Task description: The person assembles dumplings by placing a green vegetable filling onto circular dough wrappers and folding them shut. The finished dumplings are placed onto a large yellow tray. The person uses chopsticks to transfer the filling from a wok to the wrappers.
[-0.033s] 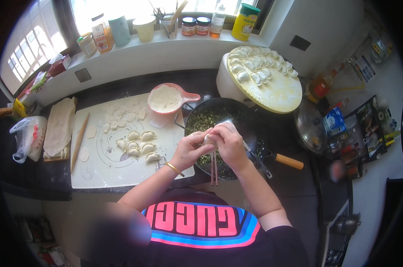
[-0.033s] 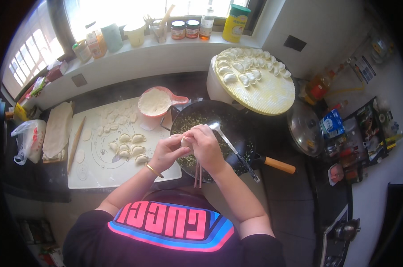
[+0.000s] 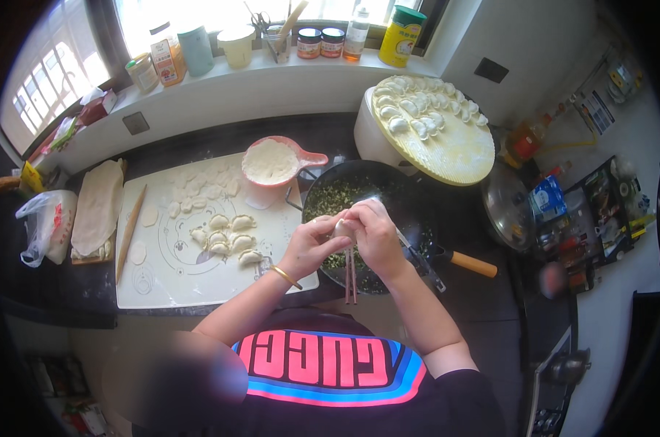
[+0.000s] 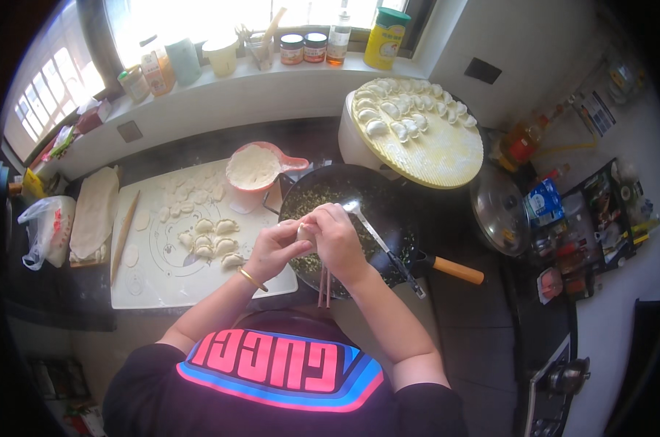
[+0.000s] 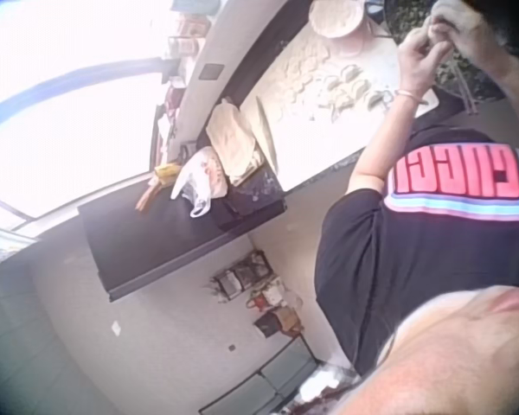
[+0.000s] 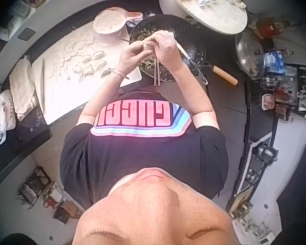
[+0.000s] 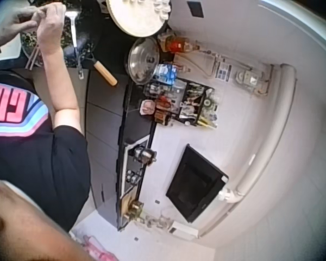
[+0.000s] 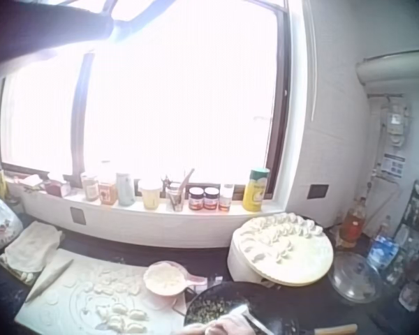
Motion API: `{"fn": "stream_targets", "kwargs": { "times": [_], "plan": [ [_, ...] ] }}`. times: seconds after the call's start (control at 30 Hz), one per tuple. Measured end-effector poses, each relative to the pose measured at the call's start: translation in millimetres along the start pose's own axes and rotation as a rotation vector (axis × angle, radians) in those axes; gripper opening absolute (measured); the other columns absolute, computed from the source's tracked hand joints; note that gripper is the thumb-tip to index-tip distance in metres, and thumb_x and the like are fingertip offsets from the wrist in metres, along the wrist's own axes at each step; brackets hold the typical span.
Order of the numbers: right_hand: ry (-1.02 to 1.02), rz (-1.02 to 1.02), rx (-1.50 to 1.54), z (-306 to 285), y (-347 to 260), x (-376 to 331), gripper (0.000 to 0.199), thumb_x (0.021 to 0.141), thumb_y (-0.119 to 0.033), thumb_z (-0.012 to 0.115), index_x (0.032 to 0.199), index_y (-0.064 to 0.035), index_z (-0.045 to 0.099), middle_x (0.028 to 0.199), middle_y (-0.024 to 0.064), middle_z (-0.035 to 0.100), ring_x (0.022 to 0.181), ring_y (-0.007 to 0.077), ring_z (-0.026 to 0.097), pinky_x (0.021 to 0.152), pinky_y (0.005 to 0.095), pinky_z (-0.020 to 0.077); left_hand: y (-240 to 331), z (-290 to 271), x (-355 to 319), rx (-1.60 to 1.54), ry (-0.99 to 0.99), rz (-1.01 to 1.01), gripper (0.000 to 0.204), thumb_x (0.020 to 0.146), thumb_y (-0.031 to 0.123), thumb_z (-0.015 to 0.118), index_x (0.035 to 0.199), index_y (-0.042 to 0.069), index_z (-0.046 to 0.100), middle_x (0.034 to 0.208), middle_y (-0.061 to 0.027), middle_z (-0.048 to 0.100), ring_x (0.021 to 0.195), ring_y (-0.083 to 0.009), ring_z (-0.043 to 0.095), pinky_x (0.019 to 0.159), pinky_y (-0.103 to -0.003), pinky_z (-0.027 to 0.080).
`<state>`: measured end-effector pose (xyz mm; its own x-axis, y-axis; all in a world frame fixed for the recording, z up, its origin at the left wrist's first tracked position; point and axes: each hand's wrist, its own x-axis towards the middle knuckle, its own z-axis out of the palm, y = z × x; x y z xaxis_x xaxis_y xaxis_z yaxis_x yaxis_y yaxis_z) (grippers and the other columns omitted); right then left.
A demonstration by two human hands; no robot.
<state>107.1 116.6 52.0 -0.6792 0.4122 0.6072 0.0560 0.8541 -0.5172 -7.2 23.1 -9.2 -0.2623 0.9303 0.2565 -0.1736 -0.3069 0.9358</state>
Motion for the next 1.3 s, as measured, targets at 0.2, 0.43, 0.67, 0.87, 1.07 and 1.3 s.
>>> {"fn": "stream_targets", "kwargs": {
  "times": [0.2, 0.43, 0.67, 0.87, 1.07, 1.3],
  "plan": [
    [-0.006, -0.091, 0.068, -6.9, 3.9, 2.9, 0.010, 0.069, 0.002, 0.061, 0.079, -0.0005, 0.059, 0.077, 0.0103, 0.058, 0.073, 0.0270, 0.055, 0.065, 0.0344, 0.0463, -2.8, -0.5, -1.9, -0.072, 0.005, -0.072, 0.046, 0.081, 0.005, 0.063, 0.124, -0.002, 0.047, 0.102, -0.0041, 0.055, 0.094, -0.0107, 0.054, 0.080, -0.025, 0.047],
    [-0.214, -0.202, -0.144, -3.7, 3.8, 11.4, 0.011, 0.071, 0.000, 0.058, 0.079, -0.0038, 0.052, 0.083, 0.0104, 0.052, 0.082, 0.0281, 0.050, 0.073, 0.0362, 0.0428, 8.8, 5.0, 0.0, -0.063, -0.024, -0.087, 0.063, 0.080, 0.005, 0.064, 0.135, 0.003, 0.033, 0.105, -0.0033, 0.056, 0.091, -0.0079, 0.053, 0.077, -0.023, 0.047],
    [-0.101, -0.097, 0.022, -4.5, 14.3, 4.8, 0.011, 0.070, -0.002, 0.060, 0.081, -0.0021, 0.060, 0.076, 0.0102, 0.059, 0.073, 0.0279, 0.056, 0.066, 0.0356, 0.0454, 3.9, 7.2, -0.3, 0.019, 0.012, -0.094, 0.070, 0.081, 0.003, 0.061, 0.140, 0.007, 0.022, 0.108, -0.0030, 0.052, 0.090, -0.0086, 0.053, 0.077, -0.024, 0.047],
    [-0.197, -0.068, -0.034, -1.8, 12.0, 0.5, 0.009, 0.069, -0.001, 0.064, 0.077, -0.0009, 0.062, 0.079, 0.0123, 0.060, 0.074, 0.0276, 0.058, 0.066, 0.0336, 0.0469, -10.9, 3.4, -2.3, 0.082, -0.035, -0.131, 0.070, 0.084, 0.001, 0.057, 0.141, 0.010, 0.018, 0.110, -0.0032, 0.052, 0.092, -0.0083, 0.052, 0.079, -0.023, 0.046],
    [-0.111, 0.014, 0.072, 2.6, 20.6, -8.9, 0.006, 0.068, -0.004, 0.063, 0.072, -0.0011, 0.059, 0.075, 0.0116, 0.058, 0.073, 0.0271, 0.056, 0.066, 0.0343, 0.0457, -9.4, 1.3, -2.8, 0.112, -0.014, -0.130, 0.066, 0.086, 0.000, 0.052, 0.141, 0.009, 0.018, 0.106, -0.0008, 0.052, 0.086, -0.0066, 0.051, 0.076, -0.021, 0.045],
    [-0.089, 0.004, 0.033, 8.9, 18.5, -14.2, 0.006, 0.068, -0.004, 0.064, 0.070, -0.0012, 0.059, 0.074, 0.0108, 0.059, 0.073, 0.0266, 0.057, 0.065, 0.0332, 0.0461, -16.6, 0.6, -4.7, 0.084, -0.059, -0.150, 0.060, 0.085, 0.001, 0.053, 0.139, 0.008, 0.027, 0.096, 0.0018, 0.053, 0.080, -0.0040, 0.049, 0.070, -0.020, 0.044]
  ]
}}
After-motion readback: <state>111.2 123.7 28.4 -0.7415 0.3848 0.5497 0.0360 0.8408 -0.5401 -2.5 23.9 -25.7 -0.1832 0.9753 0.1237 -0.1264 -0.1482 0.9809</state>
